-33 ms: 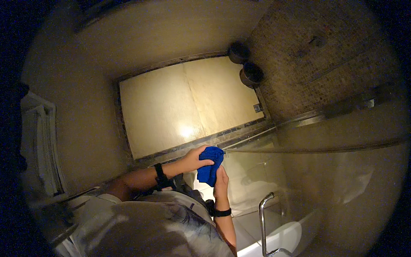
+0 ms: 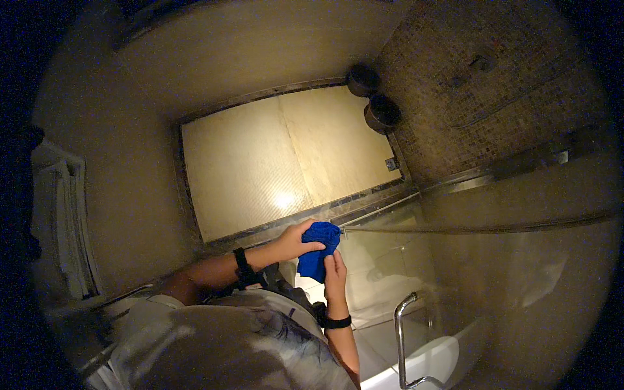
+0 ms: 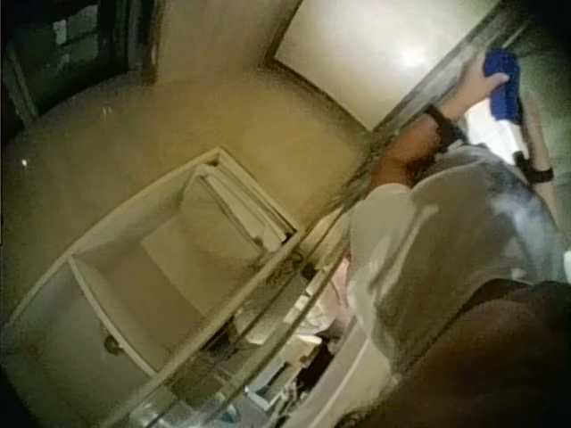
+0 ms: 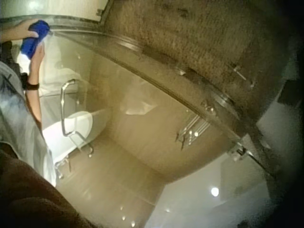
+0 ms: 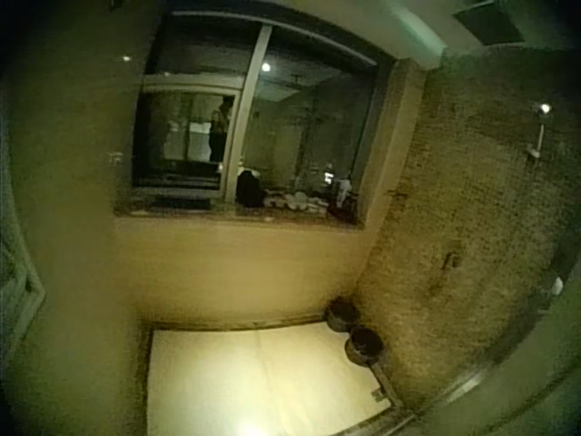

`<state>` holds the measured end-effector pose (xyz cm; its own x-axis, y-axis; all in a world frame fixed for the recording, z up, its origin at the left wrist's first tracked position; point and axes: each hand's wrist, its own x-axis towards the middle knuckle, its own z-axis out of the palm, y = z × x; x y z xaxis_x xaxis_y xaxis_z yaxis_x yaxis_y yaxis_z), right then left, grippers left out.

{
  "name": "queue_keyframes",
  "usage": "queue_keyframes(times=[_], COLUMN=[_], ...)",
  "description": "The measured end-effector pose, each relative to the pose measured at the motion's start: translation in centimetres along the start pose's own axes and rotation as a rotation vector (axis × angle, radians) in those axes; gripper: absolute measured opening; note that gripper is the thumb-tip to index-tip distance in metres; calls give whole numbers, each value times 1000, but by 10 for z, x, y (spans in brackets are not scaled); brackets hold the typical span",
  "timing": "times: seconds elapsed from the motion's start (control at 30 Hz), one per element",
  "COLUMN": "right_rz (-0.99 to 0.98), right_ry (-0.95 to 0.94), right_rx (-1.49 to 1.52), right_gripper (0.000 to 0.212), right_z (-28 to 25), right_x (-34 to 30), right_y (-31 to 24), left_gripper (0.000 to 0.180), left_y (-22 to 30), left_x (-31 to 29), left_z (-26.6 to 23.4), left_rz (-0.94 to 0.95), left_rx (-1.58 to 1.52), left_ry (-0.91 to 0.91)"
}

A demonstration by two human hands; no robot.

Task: The person wipes the bathtub, tiled walls, and glass shower door using a blue cloth. They move around the bathroom to reach different surfaces, including the shower handle and tiled wall sections, then return to wipe the tub again.

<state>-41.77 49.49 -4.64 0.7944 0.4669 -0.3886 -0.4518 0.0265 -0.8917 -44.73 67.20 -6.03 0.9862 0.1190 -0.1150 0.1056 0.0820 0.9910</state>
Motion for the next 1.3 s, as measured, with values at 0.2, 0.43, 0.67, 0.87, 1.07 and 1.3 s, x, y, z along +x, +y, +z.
queue_keyframes(times=[0.2,0.43,0.67,0.87,1.07,1.3], right_rz=[-214,-130,-213,-241,-283,-227], right_ry=[-19,48,-8,-83,-102,-130], right_rx=[-315,-97,-100,-65,-110,-104], right_gripper=[30,24,23,22,19,17], right_z=[40,52,62,74,81,78], right_x=[9,8,16,33,70,153], right_y=[-3,-11,-22,-31,-31,-49], left_gripper=[55,66,58,40,45,47], left_y=[24,21,29,22,34,52], left_x=[-10,-24,-39,-36,-20,53], left_z=[-34,-45,-54,-73,-94,-117], left_rz=[59,69,38,49,18,188], left_rx=[55,-149,-171,-408,-179,102], left_ry=[1,-7,1,42,142,173])
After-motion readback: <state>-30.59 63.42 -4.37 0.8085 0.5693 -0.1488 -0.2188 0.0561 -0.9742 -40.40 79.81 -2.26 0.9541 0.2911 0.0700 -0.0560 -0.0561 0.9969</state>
